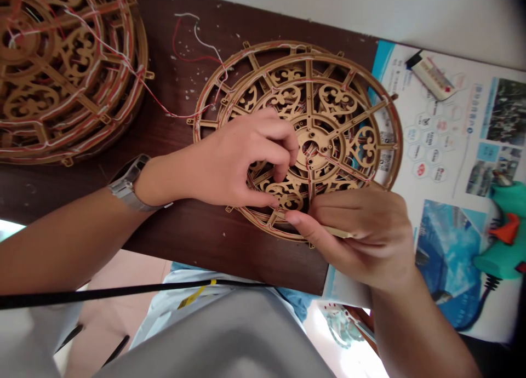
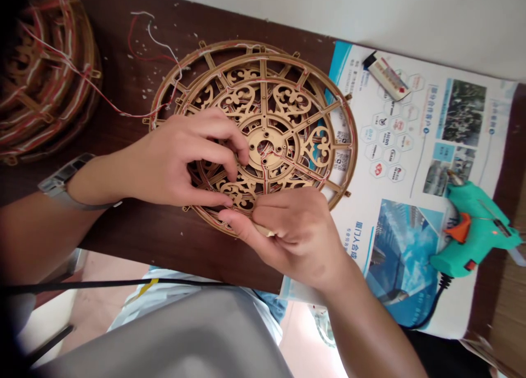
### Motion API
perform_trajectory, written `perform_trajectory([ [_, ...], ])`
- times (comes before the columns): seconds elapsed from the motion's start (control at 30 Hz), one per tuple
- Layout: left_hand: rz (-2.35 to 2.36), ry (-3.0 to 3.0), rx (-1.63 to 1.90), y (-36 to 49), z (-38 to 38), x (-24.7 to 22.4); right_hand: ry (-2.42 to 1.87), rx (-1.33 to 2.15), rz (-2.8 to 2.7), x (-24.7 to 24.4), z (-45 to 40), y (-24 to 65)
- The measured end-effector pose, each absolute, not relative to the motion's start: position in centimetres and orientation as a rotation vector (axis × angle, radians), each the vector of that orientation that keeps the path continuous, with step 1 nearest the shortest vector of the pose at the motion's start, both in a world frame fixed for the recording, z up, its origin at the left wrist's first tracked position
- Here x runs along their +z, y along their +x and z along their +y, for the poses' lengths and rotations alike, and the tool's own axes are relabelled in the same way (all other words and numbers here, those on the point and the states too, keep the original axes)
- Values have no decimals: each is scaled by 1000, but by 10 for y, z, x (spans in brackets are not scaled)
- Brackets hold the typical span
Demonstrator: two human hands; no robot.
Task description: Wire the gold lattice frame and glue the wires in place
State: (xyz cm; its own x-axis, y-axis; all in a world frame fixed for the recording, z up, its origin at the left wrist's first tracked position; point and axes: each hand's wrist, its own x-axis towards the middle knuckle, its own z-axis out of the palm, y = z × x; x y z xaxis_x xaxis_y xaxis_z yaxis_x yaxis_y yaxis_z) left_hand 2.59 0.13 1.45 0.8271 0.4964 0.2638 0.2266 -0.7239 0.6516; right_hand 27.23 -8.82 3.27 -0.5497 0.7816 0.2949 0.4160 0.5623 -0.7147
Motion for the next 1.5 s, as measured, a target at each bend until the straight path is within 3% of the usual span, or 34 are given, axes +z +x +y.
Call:
perform_trajectory([
  [0.43,525,2383,568,26,1,13,-1000,678,-2202,33,-86,276],
  [0.7,517,2380,576,26,1,14,-866,1120,-2067,39,-88,277],
  [0.9,513,2379,574,26,1,14,-1062,1006,-2112,36,-88,279],
  [1.5,503,2355,598,26,1,11,-960,964,-2235,37,-88,277],
])
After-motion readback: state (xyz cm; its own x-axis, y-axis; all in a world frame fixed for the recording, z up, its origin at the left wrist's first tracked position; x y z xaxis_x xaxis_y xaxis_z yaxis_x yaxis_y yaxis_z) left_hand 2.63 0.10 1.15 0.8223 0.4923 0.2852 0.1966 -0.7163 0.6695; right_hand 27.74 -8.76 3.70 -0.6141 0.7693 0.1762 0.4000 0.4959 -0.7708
